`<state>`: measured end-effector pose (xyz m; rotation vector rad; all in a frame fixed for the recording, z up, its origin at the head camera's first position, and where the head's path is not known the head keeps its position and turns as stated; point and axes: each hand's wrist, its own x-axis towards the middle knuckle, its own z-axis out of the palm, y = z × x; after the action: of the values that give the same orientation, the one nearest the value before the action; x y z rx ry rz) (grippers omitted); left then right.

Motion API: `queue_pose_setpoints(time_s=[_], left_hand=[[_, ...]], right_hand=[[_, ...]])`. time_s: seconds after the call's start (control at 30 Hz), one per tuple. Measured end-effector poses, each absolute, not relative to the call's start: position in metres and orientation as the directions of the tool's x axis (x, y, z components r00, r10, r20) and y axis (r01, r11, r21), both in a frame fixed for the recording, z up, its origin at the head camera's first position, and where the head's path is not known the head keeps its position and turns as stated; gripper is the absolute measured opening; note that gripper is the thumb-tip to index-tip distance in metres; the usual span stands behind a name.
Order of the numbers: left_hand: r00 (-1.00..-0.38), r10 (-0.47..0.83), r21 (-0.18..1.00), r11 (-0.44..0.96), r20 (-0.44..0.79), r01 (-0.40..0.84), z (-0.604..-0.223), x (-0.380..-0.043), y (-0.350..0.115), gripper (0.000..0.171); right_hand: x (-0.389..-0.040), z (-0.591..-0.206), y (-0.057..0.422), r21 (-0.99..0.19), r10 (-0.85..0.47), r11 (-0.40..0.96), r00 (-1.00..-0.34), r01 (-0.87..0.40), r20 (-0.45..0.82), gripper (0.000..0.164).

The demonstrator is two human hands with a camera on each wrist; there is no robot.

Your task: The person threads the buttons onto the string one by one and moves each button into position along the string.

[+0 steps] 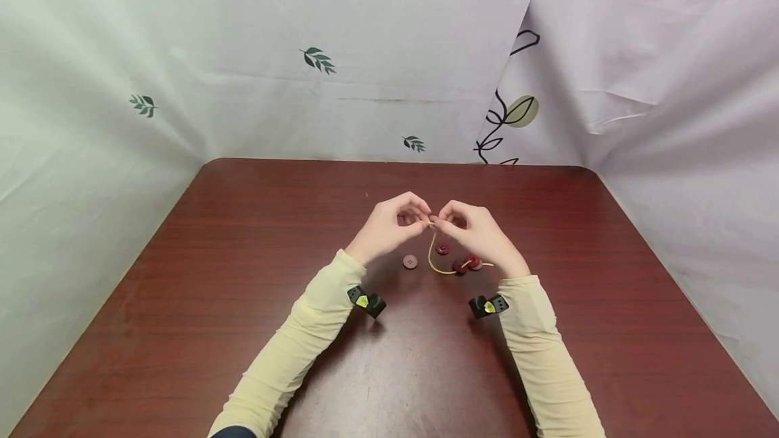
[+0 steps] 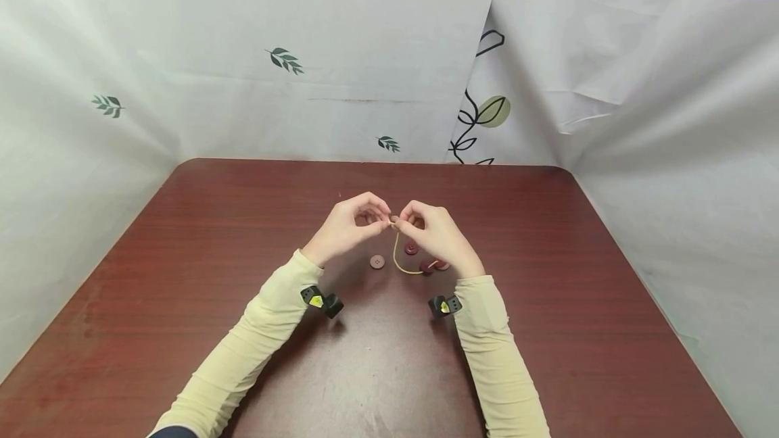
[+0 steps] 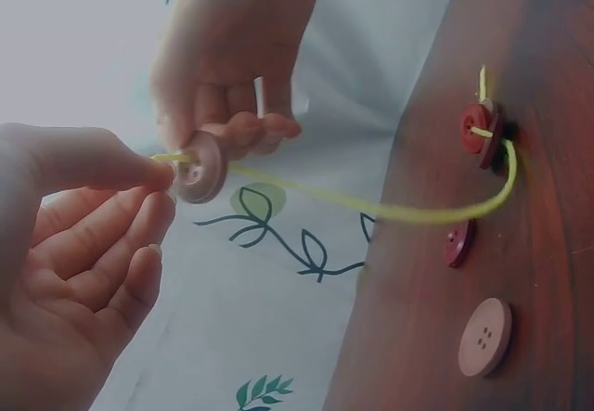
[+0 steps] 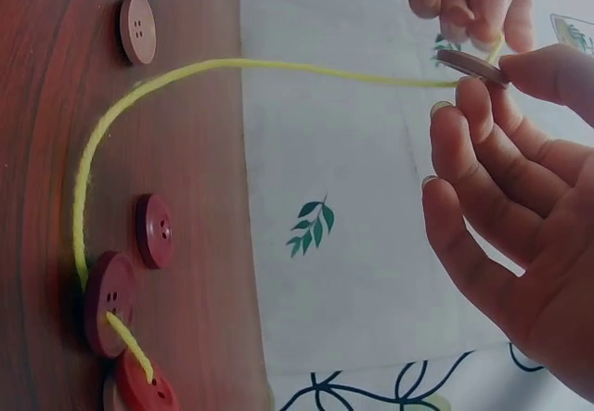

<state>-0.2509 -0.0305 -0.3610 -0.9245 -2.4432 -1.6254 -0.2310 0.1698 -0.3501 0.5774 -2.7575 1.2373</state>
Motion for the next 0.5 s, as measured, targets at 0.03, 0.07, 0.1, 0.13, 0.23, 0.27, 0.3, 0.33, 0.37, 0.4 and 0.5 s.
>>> queue_pose_setpoints(time_s=[0.03, 0.07, 0.1, 0.13, 0.23, 0.27, 0.3, 0.33, 0.37, 0.4, 0.5], left_hand=[[-0.819, 0.438, 0.821, 0.257, 0.371, 0.509, -0.3601, -0.2508, -0.0312, 0.014], [-0.820, 0.433, 0.824, 0.251, 0.374, 0.508, -0.3593, -0.2508, -0.0318, 0.015], [-0.821, 0.428, 0.824, 0.250, 0.377, 0.508, -0.3587, -0.2509, -0.0324, 0.015], [-0.823, 0.424, 0.826, 0.247, 0.378, 0.506, -0.3580, -0.2508, -0.0330, 0.015], [-0.827, 0.411, 0.829, 0.242, 0.384, 0.504, -0.3560, -0.2502, -0.0346, 0.014], [-0.828, 0.406, 0.829, 0.241, 0.386, 0.505, -0.3555, -0.2500, -0.0350, 0.013], [-0.830, 0.402, 0.830, 0.240, 0.387, 0.504, -0.3550, -0.2498, -0.0354, 0.012], [-0.831, 0.397, 0.832, 0.235, 0.390, 0.503, -0.3544, -0.2496, -0.0358, 0.011], [-0.831, 0.393, 0.833, 0.230, 0.394, 0.504, -0.3538, -0.2493, -0.0362, 0.011], [-0.831, 0.389, 0.834, 0.224, 0.398, 0.504, -0.3535, -0.2494, -0.0364, 0.010], [-0.831, 0.377, 0.838, 0.206, 0.408, 0.505, -0.3523, -0.2494, -0.0373, 0.009]], right_hand=[[-0.2309, -0.3501, 0.1704, -0.709, -0.305, 0.610, -0.931, -0.353, 0.201, 0.014], [-0.2309, -0.3502, 0.1711, -0.709, -0.301, 0.614, -0.933, -0.347, 0.196, 0.015], [-0.2307, -0.3502, 0.1717, -0.712, -0.297, 0.616, -0.936, -0.338, 0.188, 0.016], [-0.2306, -0.3502, 0.1722, -0.715, -0.293, 0.617, -0.939, -0.329, 0.179, 0.016], [-0.2307, -0.3506, 0.1738, -0.719, -0.290, 0.622, -0.944, -0.312, 0.158, 0.018], [-0.2309, -0.3508, 0.1744, -0.720, -0.291, 0.622, -0.945, -0.307, 0.152, 0.018], [-0.2312, -0.3510, 0.1749, -0.720, -0.294, 0.622, -0.944, -0.307, 0.149, 0.017], [-0.2316, -0.3513, 0.1755, -0.720, -0.297, 0.623, -0.944, -0.307, 0.145, 0.017], [-0.2319, -0.3515, 0.1760, -0.718, -0.300, 0.624, -0.943, -0.307, 0.143, 0.017], [-0.2321, -0.3517, 0.1767, -0.718, -0.306, 0.624, -0.942, -0.310, 0.141, 0.016], [-0.2330, -0.3527, 0.1788, -0.714, -0.322, 0.625, -0.938, -0.314, 0.130, 0.013]])
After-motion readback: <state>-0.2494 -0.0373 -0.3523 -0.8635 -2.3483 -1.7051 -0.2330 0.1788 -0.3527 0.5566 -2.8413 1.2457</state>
